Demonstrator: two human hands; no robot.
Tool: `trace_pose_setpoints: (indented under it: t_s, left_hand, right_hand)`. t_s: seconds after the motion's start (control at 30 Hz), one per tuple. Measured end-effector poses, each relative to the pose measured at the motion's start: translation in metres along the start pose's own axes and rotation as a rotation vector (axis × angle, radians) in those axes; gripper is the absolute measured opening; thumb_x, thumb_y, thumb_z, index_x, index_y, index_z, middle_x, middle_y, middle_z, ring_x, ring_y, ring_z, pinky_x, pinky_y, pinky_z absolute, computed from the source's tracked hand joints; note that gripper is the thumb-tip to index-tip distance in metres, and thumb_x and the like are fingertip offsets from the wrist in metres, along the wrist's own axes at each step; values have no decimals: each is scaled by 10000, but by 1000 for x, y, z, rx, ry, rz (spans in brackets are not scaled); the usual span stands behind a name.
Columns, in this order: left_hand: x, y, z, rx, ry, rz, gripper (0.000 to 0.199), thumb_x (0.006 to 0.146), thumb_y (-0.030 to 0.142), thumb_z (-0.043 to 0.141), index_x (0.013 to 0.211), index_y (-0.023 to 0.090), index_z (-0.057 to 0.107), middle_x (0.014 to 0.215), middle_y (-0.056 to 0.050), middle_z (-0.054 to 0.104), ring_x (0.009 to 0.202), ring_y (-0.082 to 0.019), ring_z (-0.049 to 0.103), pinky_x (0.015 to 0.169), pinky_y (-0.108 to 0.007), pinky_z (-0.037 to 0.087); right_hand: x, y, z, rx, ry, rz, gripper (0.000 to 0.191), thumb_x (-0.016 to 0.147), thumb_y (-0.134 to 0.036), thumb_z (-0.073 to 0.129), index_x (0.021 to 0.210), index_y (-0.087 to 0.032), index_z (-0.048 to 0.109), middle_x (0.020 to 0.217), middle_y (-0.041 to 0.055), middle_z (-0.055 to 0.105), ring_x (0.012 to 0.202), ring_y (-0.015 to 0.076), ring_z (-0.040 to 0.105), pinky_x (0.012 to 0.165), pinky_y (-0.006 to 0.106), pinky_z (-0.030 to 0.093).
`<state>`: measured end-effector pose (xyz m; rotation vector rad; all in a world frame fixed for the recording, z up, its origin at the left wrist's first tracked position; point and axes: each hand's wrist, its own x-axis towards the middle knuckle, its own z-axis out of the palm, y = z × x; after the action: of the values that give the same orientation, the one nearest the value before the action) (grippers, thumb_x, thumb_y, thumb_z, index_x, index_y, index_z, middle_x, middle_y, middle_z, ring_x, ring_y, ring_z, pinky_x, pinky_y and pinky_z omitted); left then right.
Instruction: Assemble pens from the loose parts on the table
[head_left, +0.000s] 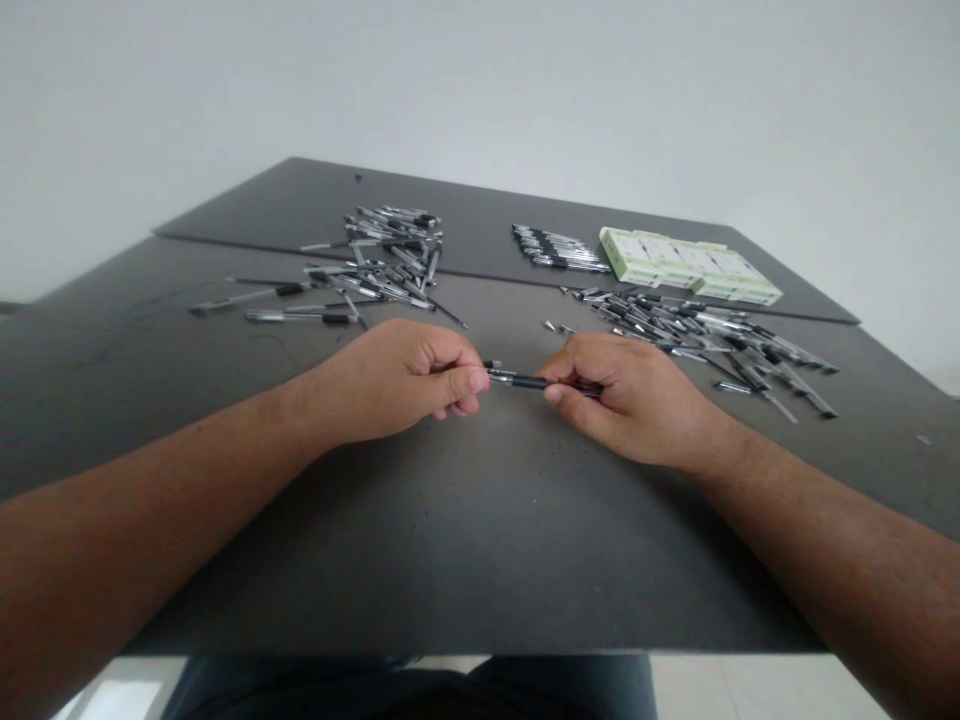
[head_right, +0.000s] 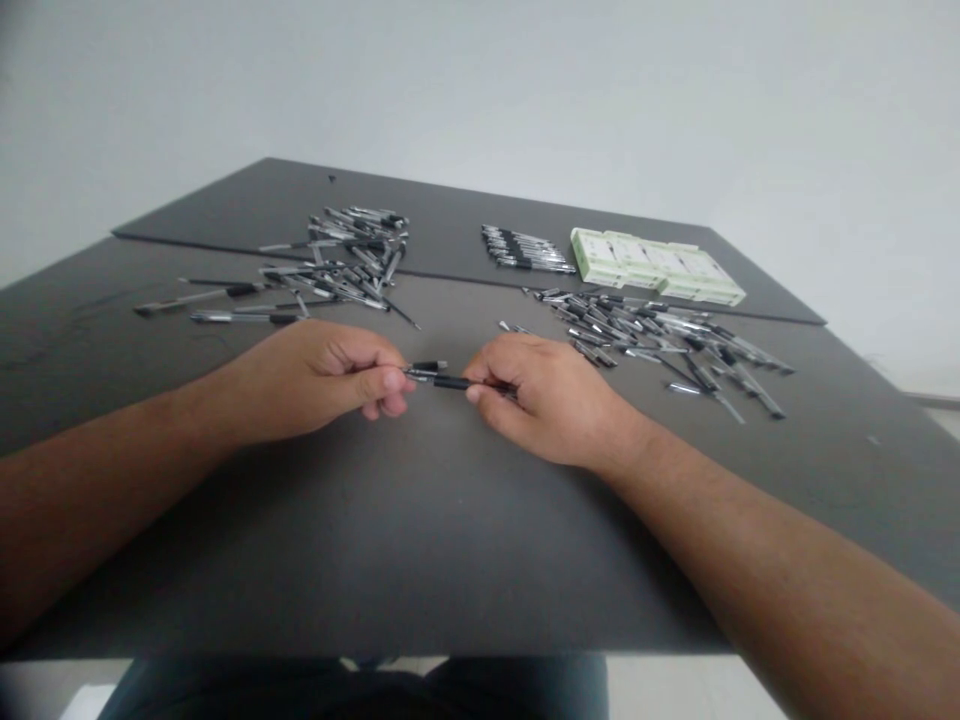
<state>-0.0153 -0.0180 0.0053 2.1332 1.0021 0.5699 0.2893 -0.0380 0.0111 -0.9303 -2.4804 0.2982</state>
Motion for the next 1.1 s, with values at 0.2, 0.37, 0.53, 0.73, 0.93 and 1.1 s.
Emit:
trace_pose_setpoints:
  t_s: [0.2,0.37,0.53,0.73,0.93,1.1]
  left_hand:
    - [-1,-2,3,115,88,45,339,1051,482,683,827,267,820,738,10,836,689,-188,751,628,-290,448]
    - [0,-6,4,176,171,68,342,1046,500,675,832,263,797,751,-3,814,707,-204,727,657,-318,426]
    - [-2,-5,10,167,202,128,307,1073,440,668,858,250,775,762,0,787,704,-191,691,682,-323,414]
    - [-1,-3,15,232,172,186,291,1100,361,677,851,236,761,797,-20,796,727,-199,698,694,-334,396]
    - [0,-4,17,255,159,184,266,1112,340,690,885,234,777,814,-22,798,738,-205,707,703,-335,408]
    - [0,-5,16,276,141,195,257,1123,343,697,910,235,792,850,-33,824,791,-223,746,738,-340,451]
  right_hand:
    - [-2,3,5,-22,14,-50,191,1169,-324,654,1221,-231,813,1080,91,885,971,259,818,868,377,602]
    - [-3,16,1,-127,108,-26,165,1170,-316,667,1190,-245,815,1093,111,872,1044,292,814,935,426,639]
    - [-9,45,-27,-280,211,95,161,1108,-299,727,1174,-260,868,1114,118,864,1040,317,798,963,495,658]
    - [25,94,-59,-465,93,282,255,1078,-370,736,1230,-281,921,1141,124,854,1050,339,792,988,522,658]
    - [86,142,-51,-669,-207,423,379,1147,-302,673,1396,-159,919,1365,207,871,1289,348,771,1165,436,574]
    - [105,173,-38,-698,-276,473,357,1122,-253,720,1388,-166,941,1410,210,887,1291,340,775,1165,412,558]
